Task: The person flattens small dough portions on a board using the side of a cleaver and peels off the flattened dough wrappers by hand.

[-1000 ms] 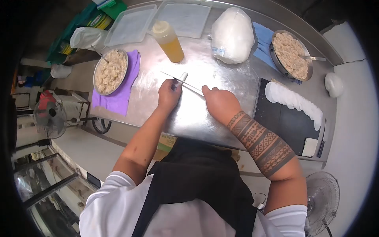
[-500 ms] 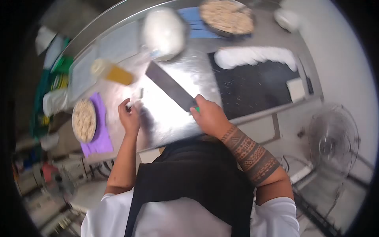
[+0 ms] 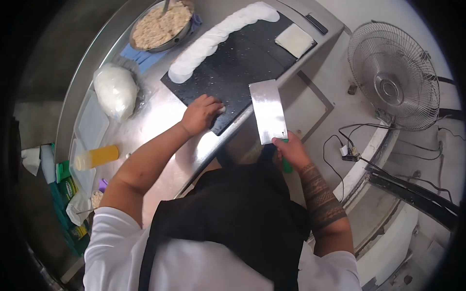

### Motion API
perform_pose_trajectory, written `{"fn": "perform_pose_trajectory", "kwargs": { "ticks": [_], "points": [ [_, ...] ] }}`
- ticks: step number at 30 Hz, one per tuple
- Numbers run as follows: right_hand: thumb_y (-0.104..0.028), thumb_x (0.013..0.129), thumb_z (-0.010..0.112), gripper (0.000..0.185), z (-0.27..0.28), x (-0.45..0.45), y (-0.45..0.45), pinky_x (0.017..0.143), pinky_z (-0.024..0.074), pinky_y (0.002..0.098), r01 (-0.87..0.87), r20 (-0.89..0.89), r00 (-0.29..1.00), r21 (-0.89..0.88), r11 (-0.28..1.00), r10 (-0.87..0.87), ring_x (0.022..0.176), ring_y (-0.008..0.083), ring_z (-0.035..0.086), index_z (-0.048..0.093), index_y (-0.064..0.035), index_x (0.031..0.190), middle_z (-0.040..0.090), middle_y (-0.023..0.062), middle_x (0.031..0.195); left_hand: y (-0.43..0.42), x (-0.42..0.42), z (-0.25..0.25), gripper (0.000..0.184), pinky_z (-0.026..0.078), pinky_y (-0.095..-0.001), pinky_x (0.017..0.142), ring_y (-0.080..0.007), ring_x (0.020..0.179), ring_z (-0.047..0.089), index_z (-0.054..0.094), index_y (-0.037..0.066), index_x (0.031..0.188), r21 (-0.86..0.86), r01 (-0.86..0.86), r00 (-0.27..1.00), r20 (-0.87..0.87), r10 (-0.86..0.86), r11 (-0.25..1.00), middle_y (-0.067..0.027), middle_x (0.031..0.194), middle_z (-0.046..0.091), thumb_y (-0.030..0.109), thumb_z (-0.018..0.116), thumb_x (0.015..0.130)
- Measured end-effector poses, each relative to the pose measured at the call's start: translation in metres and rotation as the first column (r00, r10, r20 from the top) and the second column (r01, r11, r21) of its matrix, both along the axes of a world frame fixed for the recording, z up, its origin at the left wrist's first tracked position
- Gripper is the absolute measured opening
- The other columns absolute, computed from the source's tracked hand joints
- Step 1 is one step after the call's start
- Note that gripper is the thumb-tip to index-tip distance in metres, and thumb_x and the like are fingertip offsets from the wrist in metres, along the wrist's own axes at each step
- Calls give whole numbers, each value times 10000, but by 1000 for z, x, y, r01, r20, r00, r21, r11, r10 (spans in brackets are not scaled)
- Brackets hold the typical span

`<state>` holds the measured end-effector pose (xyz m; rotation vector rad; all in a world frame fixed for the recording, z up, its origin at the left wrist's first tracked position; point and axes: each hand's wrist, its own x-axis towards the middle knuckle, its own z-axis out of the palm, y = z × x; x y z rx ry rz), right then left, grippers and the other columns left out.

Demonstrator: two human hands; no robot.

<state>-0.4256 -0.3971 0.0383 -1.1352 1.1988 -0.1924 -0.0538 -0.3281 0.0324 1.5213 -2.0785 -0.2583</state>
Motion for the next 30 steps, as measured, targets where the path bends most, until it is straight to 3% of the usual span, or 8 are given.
{"fn": "perform_pose_trajectory", "kwargs": {
  "ticks": [4, 8, 14, 20, 24, 26, 28, 30],
  "points": [
    [-229, 1020, 746, 286, 13, -12, -21, 488, 478, 308, -58, -69, 996, -80, 995, 53, 536, 109, 566, 666, 4, 1164, 621, 11, 742, -8, -13, 45, 464, 406, -570, 1154, -386, 1319, 547, 744, 104, 1306, 202, -21, 938, 342, -50, 979, -155, 1418, 625, 396, 727, 946],
    [-322, 1028, 749, 331, 69, 4, -106, 484, 473, 312, -67, -51, 997, -284, 956, 54, 518, 111, 554, 649, -14, 1095, 619, 13, 735, -56, -55, 46, 853, 115, -727, 1286, -512, 1617, 224, 537, 175, 1601, 57, -145, 941, 316, 120, 988, -249, 1746, 297, 703, 631, 938],
    [-409, 1050, 722, 372, 116, 59, -216, 503, 465, 306, 321, 380, 903, -294, 900, -199, 566, 118, 539, 593, -61, 1077, 560, 8, 729, -75, -90, 11, 946, 81, -653, 1323, -494, 1653, 124, 242, 255, 1746, 305, -175, 933, 354, 59, 936, -267, 1792, 144, 778, 473, 993],
    [-353, 1031, 763, 360, -22, 36, -217, 491, 464, 315, 281, 108, 954, -1, 960, -280, 552, 109, 526, 606, -41, 1118, 586, 11, 759, -85, -84, 9, 949, 121, -676, 1307, -523, 1634, 173, 321, 230, 1725, 238, -55, 965, 261, -9, 970, -273, 1777, 200, 730, 569, 958],
    [-275, 983, 822, 363, 7, 22, -165, 487, 461, 311, -57, 4, 998, -171, 984, 59, 547, 91, 530, 632, -36, 1179, 607, 13, 776, -82, -66, 4, 895, 139, -608, 1324, -472, 1649, 186, 288, 150, 1729, 141, -134, 953, -254, 167, 981, -273, 1775, 214, 578, 612, 1013],
    [-231, 968, 839, 351, 25, 26, -135, 434, 398, 258, -255, -110, 964, -136, 957, 241, 499, 61, 492, 651, -56, 1207, 604, 4, 782, -86, -47, -11, 900, 151, -582, 1327, -454, 1656, 175, 250, 133, 1736, 190, -364, 580, -719, 382, 912, -279, 1773, 216, 521, 645, 1027],
    [-249, 926, 867, 438, 25, 41, -114, 653, 548, 334, -463, -76, 886, -162, 871, 457, 720, 156, 668, 682, -20, 1251, 724, 80, 926, -86, -13, 10, 877, 149, -563, 1328, -435, 1664, 169, 251, 95, 1730, 171, -487, 633, -607, 481, 856, -285, 1769, 228, 460, 647, 1037],
    [-260, 902, 882, 480, 7, 61, -97, 825, 589, 384, -618, -70, 778, -263, 741, 624, 888, 218, 728, 692, 2, 1257, 772, 124, 1034, -89, -2, 29, 810, 140, -606, 1327, -469, 1644, 202, 321, 122, 1710, 89, -436, 899, -5, 439, 895, -267, 1772, 233, 510, 591, 1052]
  ]
}}
